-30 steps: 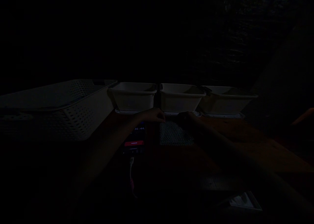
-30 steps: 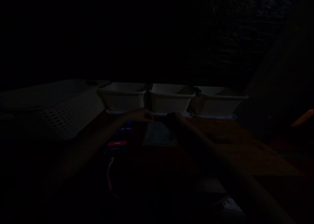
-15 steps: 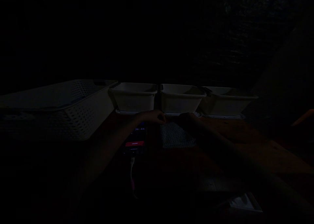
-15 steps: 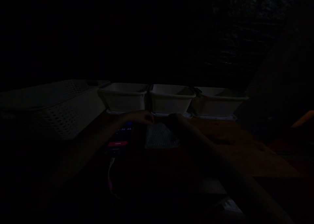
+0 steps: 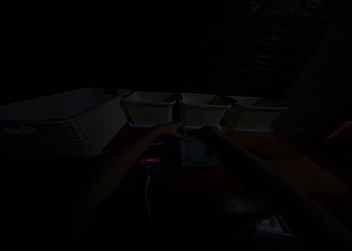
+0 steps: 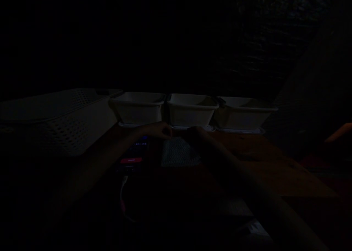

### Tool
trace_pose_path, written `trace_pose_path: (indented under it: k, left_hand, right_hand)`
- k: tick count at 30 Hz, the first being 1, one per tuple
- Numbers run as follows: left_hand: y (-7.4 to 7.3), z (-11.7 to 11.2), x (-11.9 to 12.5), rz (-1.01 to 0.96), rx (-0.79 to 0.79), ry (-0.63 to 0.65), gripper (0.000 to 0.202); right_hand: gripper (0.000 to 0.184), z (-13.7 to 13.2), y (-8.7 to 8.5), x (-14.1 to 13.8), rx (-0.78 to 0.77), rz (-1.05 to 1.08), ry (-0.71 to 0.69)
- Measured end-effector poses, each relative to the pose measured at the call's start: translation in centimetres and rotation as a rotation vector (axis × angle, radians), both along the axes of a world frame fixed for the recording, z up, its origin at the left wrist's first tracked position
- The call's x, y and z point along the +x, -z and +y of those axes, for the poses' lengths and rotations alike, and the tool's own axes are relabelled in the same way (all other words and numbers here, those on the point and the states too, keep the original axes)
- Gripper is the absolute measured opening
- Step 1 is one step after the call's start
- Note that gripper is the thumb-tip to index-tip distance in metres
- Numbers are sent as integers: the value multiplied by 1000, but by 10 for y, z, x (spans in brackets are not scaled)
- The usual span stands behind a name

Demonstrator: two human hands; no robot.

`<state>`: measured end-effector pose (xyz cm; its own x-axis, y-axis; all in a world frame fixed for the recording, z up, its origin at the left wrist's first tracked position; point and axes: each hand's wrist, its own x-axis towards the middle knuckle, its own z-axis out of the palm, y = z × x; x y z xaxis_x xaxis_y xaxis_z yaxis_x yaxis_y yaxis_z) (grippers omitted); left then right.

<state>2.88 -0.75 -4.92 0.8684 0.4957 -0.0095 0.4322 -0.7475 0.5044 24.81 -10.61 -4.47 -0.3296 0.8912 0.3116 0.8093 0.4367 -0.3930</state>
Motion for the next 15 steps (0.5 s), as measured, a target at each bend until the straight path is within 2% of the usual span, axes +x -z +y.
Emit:
trace_pose_path:
  k: [7, 15]
  left_hand:
    - [-3, -1, -3, 62, -26, 32, 19]
    - [-3, -3, -3, 86, -30, 15, 19]
  right_hand:
    - [30, 3, -7, 0, -121, -46, -65]
    - [31, 2, -8, 4, -151, -6, -75]
